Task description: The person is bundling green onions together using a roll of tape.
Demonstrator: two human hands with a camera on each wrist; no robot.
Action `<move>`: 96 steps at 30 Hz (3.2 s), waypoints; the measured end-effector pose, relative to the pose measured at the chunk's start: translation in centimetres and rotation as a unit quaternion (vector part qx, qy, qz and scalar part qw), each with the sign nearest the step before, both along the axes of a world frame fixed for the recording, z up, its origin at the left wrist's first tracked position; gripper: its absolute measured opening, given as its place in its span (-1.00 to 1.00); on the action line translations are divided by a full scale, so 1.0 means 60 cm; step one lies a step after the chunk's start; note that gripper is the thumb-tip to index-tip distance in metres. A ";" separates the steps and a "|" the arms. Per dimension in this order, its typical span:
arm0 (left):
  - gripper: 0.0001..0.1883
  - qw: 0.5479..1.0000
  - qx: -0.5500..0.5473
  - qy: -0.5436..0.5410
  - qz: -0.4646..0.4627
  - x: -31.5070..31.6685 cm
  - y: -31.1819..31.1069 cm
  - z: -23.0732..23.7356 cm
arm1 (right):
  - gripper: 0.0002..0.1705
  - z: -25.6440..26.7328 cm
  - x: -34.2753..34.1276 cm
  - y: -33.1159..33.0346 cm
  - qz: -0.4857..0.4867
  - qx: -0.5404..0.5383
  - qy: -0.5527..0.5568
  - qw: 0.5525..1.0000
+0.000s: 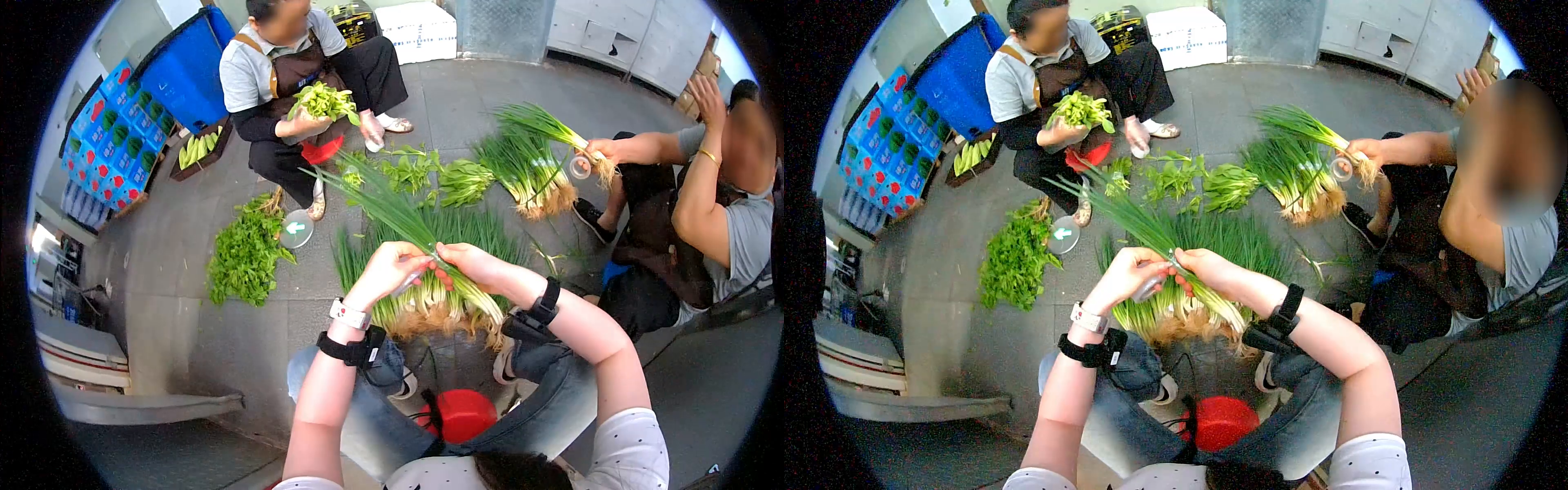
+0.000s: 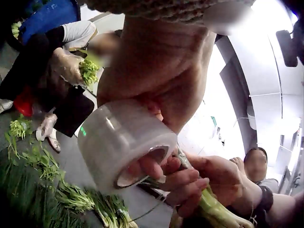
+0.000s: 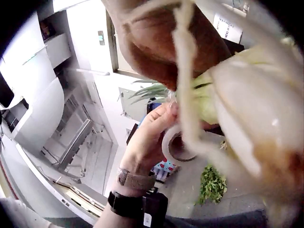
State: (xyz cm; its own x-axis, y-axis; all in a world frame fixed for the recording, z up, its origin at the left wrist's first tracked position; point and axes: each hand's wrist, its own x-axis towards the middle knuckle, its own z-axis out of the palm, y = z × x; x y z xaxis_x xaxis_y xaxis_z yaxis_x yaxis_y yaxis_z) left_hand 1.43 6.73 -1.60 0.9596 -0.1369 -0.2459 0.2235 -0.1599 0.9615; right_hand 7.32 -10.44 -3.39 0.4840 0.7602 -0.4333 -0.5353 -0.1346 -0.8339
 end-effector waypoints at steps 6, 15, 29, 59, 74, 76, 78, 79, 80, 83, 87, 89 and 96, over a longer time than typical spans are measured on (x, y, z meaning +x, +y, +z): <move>-0.86 0.989 0.141 -0.037 -0.008 0.001 -0.012 0.010 | -0.52 -0.001 -0.020 0.010 -0.010 -0.113 -0.191 0.975; -0.84 1.000 -0.003 0.017 -0.014 -0.001 -0.001 0.029 | -0.55 -0.015 -0.022 0.022 -0.046 0.043 -0.149 0.987; -0.76 0.985 0.161 -0.009 0.061 0.016 -0.013 0.006 | -0.75 -0.060 -0.006 0.029 -0.094 0.071 -0.270 0.956; -0.77 0.896 0.416 -0.079 0.133 0.022 0.013 -0.117 | -0.58 0.026 -0.129 0.034 0.083 0.000 -0.419 0.904; -0.72 0.938 0.345 -0.013 -0.021 -0.014 0.009 -0.012 | -0.44 -0.256 0.157 -0.073 -0.141 -0.277 -0.403 0.861; -0.72 0.963 0.262 0.063 0.011 -0.023 0.006 0.031 | -0.46 -0.222 0.232 -0.092 -0.103 -0.280 -0.401 0.866; -0.73 0.969 0.245 0.032 0.016 -0.026 0.016 0.044 | -0.42 -0.225 0.338 -0.117 -0.058 -0.325 -0.490 0.807; -0.73 0.976 0.212 0.042 0.028 -0.030 0.020 0.051 | -0.23 -0.223 0.381 -0.125 -0.084 -0.434 -0.514 0.735; -0.74 0.981 0.183 0.042 0.040 -0.032 0.023 0.056 | -0.09 -0.213 0.395 -0.132 -0.111 -0.535 -0.586 0.598; -0.76 0.989 0.110 0.055 0.081 -0.042 0.042 0.058 | -0.22 -0.224 0.407 -0.126 -0.247 -0.522 -0.624 0.526; -0.66 0.992 0.035 -0.015 0.124 -0.037 0.057 0.047 | -0.71 -0.363 0.291 -0.063 -0.085 -0.455 -0.527 0.712; -0.60 0.987 -0.027 -0.066 0.143 -0.037 0.059 0.039 | -0.75 -0.438 0.179 -0.027 -0.019 -0.427 -0.457 0.780; -0.43 0.975 -0.080 -0.072 0.192 -0.030 0.055 0.044 | -0.39 -0.527 -0.059 0.011 -0.250 -0.525 -0.200 0.789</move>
